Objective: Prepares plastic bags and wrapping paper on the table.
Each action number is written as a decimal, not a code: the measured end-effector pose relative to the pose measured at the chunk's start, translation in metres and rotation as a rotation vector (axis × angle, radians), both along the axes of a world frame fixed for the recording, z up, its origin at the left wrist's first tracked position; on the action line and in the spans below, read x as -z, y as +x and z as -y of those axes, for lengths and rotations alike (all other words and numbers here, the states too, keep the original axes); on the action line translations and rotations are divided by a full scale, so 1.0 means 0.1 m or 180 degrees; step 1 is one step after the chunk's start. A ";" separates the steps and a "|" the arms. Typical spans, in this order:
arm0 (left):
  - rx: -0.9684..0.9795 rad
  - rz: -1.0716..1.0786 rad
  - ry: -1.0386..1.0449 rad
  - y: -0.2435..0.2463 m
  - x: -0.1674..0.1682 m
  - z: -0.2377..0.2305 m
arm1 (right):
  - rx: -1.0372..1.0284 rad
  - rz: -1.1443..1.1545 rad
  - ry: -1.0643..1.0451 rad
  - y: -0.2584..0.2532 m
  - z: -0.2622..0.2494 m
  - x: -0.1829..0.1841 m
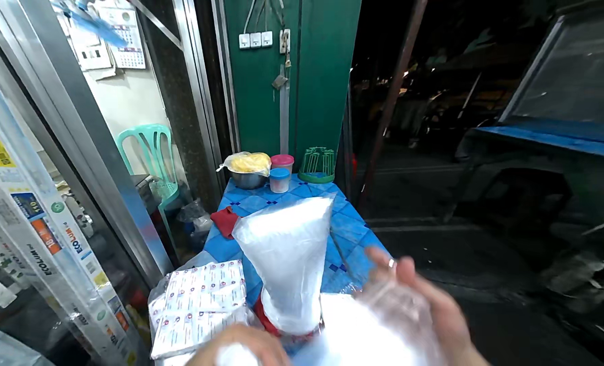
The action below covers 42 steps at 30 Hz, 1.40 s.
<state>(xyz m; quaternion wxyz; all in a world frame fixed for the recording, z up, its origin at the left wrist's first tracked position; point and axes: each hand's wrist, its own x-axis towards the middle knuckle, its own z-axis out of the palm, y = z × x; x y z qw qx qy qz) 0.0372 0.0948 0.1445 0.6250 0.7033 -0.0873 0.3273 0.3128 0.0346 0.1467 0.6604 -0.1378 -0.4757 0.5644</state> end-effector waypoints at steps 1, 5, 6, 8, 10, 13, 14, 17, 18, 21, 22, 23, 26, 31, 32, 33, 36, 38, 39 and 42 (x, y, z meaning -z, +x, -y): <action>-0.0028 -0.0064 -0.0100 -0.03 -0.12 -0.10 | 0.0051 0.0079 0.0144 0.12 -0.13 -0.14; -0.2095 -0.0302 -0.1138 0.15 -0.61 -0.41 | 0.0962 0.0461 -0.0331 0.11 -0.59 -0.73; -0.2408 -0.0441 -0.1384 0.23 -0.67 -0.52 | 0.1263 0.0587 -0.0657 0.06 -0.70 -0.85; -0.2706 -0.0543 -0.2203 0.38 -0.69 -0.68 | 0.1616 0.1077 -0.1085 0.03 -0.93 -0.83; -0.2660 -0.0542 -0.2899 0.48 -0.62 -0.72 | 0.1600 0.1248 -0.0730 0.11 -1.13 -0.46; -0.2954 -0.0717 -0.3076 0.62 -0.43 -0.64 | 0.1773 0.1546 -0.1082 -0.02 -0.99 -0.21; -0.3005 -0.0873 -0.3011 0.65 -0.32 -0.62 | 0.1772 0.1631 -0.1477 -0.11 -0.90 -0.23; -0.2985 -0.1285 -0.2616 0.70 0.06 -0.51 | 0.1933 0.1455 -0.2466 -0.34 -0.79 -0.19; -0.2972 -0.1427 -0.2405 0.73 0.19 -0.47 | 0.1976 0.1377 -0.2432 -0.35 -0.76 -0.04; -0.3189 -0.1867 -0.1891 0.80 0.62 -0.39 | 0.2015 0.1705 -0.2284 -0.34 -0.74 0.55; -0.3265 -0.2012 -0.1731 0.80 0.77 -0.40 | 0.1955 0.1906 -0.2356 -0.34 -0.77 0.70; -0.3343 -0.2209 -0.1572 0.80 0.87 -0.42 | 0.1937 0.2087 -0.2378 -0.34 -0.80 0.84; -0.3333 -0.2974 -0.1210 0.80 0.92 -0.51 | 0.1965 0.2614 -0.2432 -0.30 -0.87 1.09; -0.3148 -0.3329 -0.1047 0.80 0.99 -0.62 | 0.1881 0.2754 -0.2762 -0.27 -0.89 1.16; -0.3153 -0.3346 -0.1053 0.80 0.98 -0.62 | 0.1881 0.2707 -0.2796 -0.27 -0.88 1.19; -0.3160 -0.3391 -0.1064 0.80 0.95 -0.62 | 0.1880 0.2671 -0.2819 -0.27 -0.86 1.21; -0.3170 -0.3375 -0.1203 0.79 0.91 -0.59 | 0.1806 0.2545 -0.2922 -0.25 -0.81 1.19; -0.3220 -0.3219 -0.1425 0.77 0.83 -0.56 | 0.1793 0.2290 -0.2972 -0.23 -0.78 1.07; -0.3242 -0.3140 -0.1483 0.76 0.78 -0.56 | 0.1771 0.2091 -0.2967 -0.20 -0.79 1.00; -0.3195 -0.3030 -0.1199 0.72 0.69 -0.62 | 0.1728 0.1880 -0.2768 -0.14 -0.87 0.80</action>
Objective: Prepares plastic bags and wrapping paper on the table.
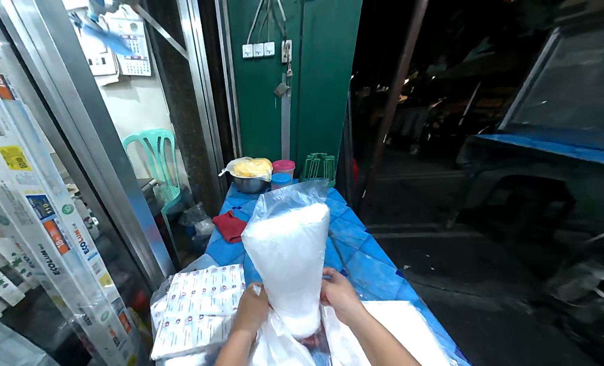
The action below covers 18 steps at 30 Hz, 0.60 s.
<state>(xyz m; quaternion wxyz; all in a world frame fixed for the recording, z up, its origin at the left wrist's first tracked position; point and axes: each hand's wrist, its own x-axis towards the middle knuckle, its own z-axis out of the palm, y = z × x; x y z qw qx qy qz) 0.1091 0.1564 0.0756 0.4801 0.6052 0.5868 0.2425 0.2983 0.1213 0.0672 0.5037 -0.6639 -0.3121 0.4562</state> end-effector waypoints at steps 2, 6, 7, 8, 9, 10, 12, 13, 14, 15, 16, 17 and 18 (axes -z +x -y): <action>0.0255 -0.0084 0.0077 -0.02 0.01 -0.08 | -0.0122 0.0038 0.0136 -0.04 -0.08 -0.05; 0.0501 -0.0191 -0.0214 0.01 0.03 -0.20 | -0.0087 -0.0022 0.0123 -0.14 -0.17 0.03; 0.0553 -0.0211 -0.0241 0.02 0.02 -0.20 | -0.0039 -0.0042 0.0080 -0.15 -0.18 0.06; 0.0617 -0.0244 -0.0270 0.03 0.01 -0.19 | -0.0003 -0.0052 0.0039 -0.16 -0.19 0.08; 0.0677 -0.0276 -0.0284 0.03 0.00 -0.19 | 0.0017 -0.0056 0.0001 -0.17 -0.20 0.09; 0.0734 -0.0311 -0.0303 0.03 -0.02 -0.17 | 0.0031 -0.0056 -0.0038 -0.18 -0.19 0.09; 0.0808 -0.0360 -0.0338 0.02 -0.02 -0.16 | 0.0043 -0.0029 -0.0109 -0.19 -0.19 0.09; 0.0844 -0.0415 -0.0344 0.03 -0.01 -0.16 | 0.0044 -0.0007 -0.0148 -0.19 -0.20 0.10; 0.0898 -0.0500 -0.0351 0.03 0.02 -0.17 | 0.0058 0.0024 -0.0189 -0.18 -0.20 0.12; 0.0932 -0.0571 -0.0350 0.04 0.07 -0.19 | 0.0078 0.0054 -0.0223 -0.18 -0.20 0.15; 0.0952 -0.0626 -0.0343 0.04 0.12 -0.20 | 0.0088 0.0084 -0.0253 -0.18 -0.20 0.17; 0.0963 -0.0705 -0.0330 0.04 0.15 -0.21 | 0.0104 0.0131 -0.0271 -0.18 -0.19 0.20; 0.0943 -0.0797 -0.0333 0.04 0.15 -0.20 | 0.0115 0.0167 -0.0278 -0.18 -0.19 0.22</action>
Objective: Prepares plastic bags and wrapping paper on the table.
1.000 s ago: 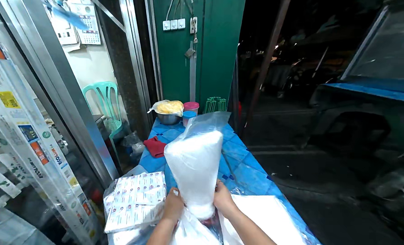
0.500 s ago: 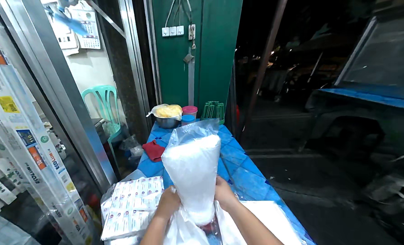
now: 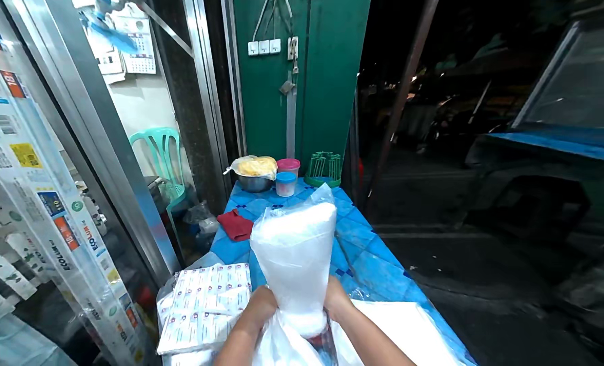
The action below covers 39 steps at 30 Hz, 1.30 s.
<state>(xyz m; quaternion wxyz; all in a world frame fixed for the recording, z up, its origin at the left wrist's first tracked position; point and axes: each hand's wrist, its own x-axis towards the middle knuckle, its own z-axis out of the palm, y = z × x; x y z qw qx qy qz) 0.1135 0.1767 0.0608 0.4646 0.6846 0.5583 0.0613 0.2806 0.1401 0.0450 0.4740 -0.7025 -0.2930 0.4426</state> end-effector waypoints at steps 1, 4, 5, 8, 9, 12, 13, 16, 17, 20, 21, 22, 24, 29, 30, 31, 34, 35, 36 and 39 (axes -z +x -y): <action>-0.0071 -0.0074 -0.0001 0.00 -0.03 0.03 | 0.0011 0.0004 -0.0008 0.01 0.01 0.02; -0.0718 0.0225 -0.0098 -0.02 -0.11 0.19 | 0.0073 -0.0257 -0.0059 0.07 0.11 0.03; -0.0979 0.0466 -0.0160 -0.05 -0.14 0.26 | 0.0116 -0.0420 -0.0064 0.07 0.18 -0.01; -0.1356 0.1172 -0.0365 -0.15 -0.21 0.48 | 0.0043 -0.1158 -0.0017 0.10 0.47 -0.18; -0.1349 0.1318 -0.0414 -0.17 -0.20 0.55 | -0.0001 -0.1292 -0.0042 0.08 0.56 -0.22; -0.1089 0.1378 -0.0189 -0.13 -0.05 0.65 | -0.0101 -0.1001 -0.0091 -0.02 0.70 -0.20; -0.1000 0.1250 -0.0106 -0.11 0.01 0.65 | -0.0134 -0.0745 -0.0076 -0.04 0.70 -0.14; -0.1026 0.1141 -0.0059 -0.11 0.10 0.63 | -0.0103 -0.0143 -0.0025 -0.01 0.64 0.08; -0.1108 0.1172 -0.0079 -0.13 0.09 0.62 | -0.0042 -0.0031 0.0007 0.02 0.61 0.10; -0.1452 0.1412 0.0076 -0.12 0.07 0.57 | -0.0109 0.0456 0.0186 0.11 0.49 0.01; -0.1511 0.1453 0.0146 -0.10 0.04 0.55 | -0.0211 0.0658 0.0274 0.15 0.43 -0.01; -0.1540 0.1450 0.0192 -0.06 0.01 0.52 | -0.0333 0.0862 0.0357 0.18 0.37 -0.05; -0.1517 0.1330 0.0270 0.02 0.00 0.43 | -0.0552 0.1203 0.0405 0.20 0.24 -0.14; -0.1114 0.0801 0.0348 0.06 -0.01 0.27 | -0.1175 0.1717 0.0237 0.15 0.05 -0.29; -0.1037 0.0682 0.0384 0.06 -0.01 0.26 | -0.1285 0.1739 0.0213 0.15 0.04 -0.28; -0.0978 0.0584 0.0406 0.06 -0.01 0.26 | -0.1366 0.1751 0.0207 0.16 0.04 -0.26; -0.0873 0.0444 0.0523 0.08 0.02 0.24 | -0.1536 0.1832 0.0042 0.20 0.03 -0.21; -0.0862 0.0397 0.0566 0.09 0.05 0.23 | -0.1603 0.1880 -0.0045 0.20 0.03 -0.21; -0.0838 0.0293 0.0580 0.10 0.08 0.23 | -0.1674 0.1923 -0.0121 0.21 0.02 -0.20; -0.0738 -0.0141 0.0577 0.13 0.02 0.28 | -0.1804 0.1960 -0.0132 0.23 0.03 -0.16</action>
